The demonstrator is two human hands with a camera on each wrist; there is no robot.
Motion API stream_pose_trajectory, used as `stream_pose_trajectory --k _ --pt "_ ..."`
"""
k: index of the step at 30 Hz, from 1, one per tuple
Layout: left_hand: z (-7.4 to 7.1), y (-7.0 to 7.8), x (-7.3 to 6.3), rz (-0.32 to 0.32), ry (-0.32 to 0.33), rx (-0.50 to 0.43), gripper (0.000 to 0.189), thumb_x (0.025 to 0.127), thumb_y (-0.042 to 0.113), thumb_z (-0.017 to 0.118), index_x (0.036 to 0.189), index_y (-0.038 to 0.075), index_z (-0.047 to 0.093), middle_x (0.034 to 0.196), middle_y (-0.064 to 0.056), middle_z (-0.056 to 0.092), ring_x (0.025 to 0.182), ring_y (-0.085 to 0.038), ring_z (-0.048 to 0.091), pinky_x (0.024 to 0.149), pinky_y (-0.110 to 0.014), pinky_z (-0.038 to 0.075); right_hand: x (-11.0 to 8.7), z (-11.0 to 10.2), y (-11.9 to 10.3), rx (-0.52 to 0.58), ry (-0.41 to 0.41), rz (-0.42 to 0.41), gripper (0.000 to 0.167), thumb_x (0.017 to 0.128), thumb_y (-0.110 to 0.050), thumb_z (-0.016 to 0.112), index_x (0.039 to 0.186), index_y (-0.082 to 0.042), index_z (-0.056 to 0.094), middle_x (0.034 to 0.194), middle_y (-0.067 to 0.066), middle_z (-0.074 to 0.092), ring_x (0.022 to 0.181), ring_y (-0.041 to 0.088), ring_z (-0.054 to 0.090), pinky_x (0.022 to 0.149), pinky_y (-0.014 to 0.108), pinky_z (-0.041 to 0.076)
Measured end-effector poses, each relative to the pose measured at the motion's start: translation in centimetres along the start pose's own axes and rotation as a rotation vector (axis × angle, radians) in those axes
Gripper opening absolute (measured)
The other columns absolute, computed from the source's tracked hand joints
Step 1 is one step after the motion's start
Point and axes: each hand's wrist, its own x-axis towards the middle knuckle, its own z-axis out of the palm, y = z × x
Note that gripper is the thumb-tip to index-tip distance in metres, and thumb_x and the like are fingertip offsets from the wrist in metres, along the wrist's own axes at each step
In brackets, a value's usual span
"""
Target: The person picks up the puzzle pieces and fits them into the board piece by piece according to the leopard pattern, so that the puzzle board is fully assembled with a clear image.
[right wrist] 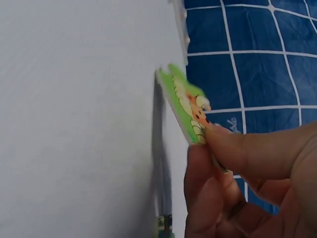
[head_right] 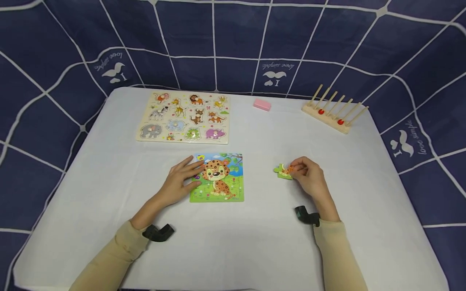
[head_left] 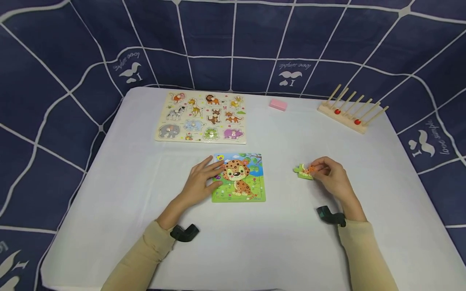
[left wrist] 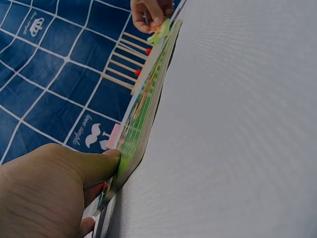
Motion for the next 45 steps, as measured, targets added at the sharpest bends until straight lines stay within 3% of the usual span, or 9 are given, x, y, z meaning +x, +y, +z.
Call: stream_pose_trajectory --k 6,13,20,28,45 --pt "0.0 0.1 0.1 -0.008 -0.008 0.005 0.047 0.089 0.02 0.07 0.133 0.008 0.06 0.148 -0.004 0.05 0.148 -0.033 0.025 0.115 -0.059 0.02 0.1 0.3 -1.4 0.194 -0.021 0.03 0.023 0.089 0.004 0.063 0.112 0.01 0.059 0.094 0.011 0.06 0.071 0.0 0.06 0.064 0.017 0.054" --pt "0.0 0.1 0.0 -0.014 -0.008 0.011 0.047 0.09 0.021 0.069 0.133 0.008 0.059 0.149 -0.003 0.049 0.148 -0.033 0.024 0.116 -0.058 0.019 0.4 3.7 -4.1 0.302 -0.136 -0.005 0.024 0.085 0.006 0.066 0.108 0.009 0.061 0.091 0.008 0.061 0.07 0.004 0.062 0.064 0.017 0.054" --pt "0.1 0.1 -0.1 -0.01 -0.007 0.003 0.047 0.09 0.021 0.069 0.134 0.008 0.059 0.149 -0.003 0.048 0.149 -0.032 0.024 0.116 -0.058 0.019 0.2 7.4 -7.7 0.289 -0.312 -0.064 0.021 0.086 0.001 0.068 0.107 0.005 0.065 0.092 0.017 0.067 0.073 0.014 0.064 0.065 0.019 0.052" --pt "0.0 0.2 -0.1 -0.001 -0.005 0.008 0.046 0.09 0.021 0.068 0.133 0.008 0.059 0.149 -0.004 0.049 0.148 -0.033 0.025 0.116 -0.059 0.019 -0.6 10.7 -10.1 0.299 -0.393 -0.118 0.02 0.086 -0.002 0.071 0.104 0.002 0.066 0.086 0.013 0.065 0.069 0.017 0.061 0.059 0.019 0.049" --pt "-0.1 0.3 0.0 -0.011 -0.004 0.022 0.046 0.09 0.021 0.069 0.133 0.008 0.06 0.149 -0.003 0.049 0.148 -0.032 0.026 0.116 -0.058 0.02 -1.2 12.7 -10.4 0.155 -0.347 -0.242 0.015 0.084 -0.003 0.073 0.098 -0.004 0.068 0.079 0.004 0.065 0.056 0.009 0.053 0.049 0.021 0.043"
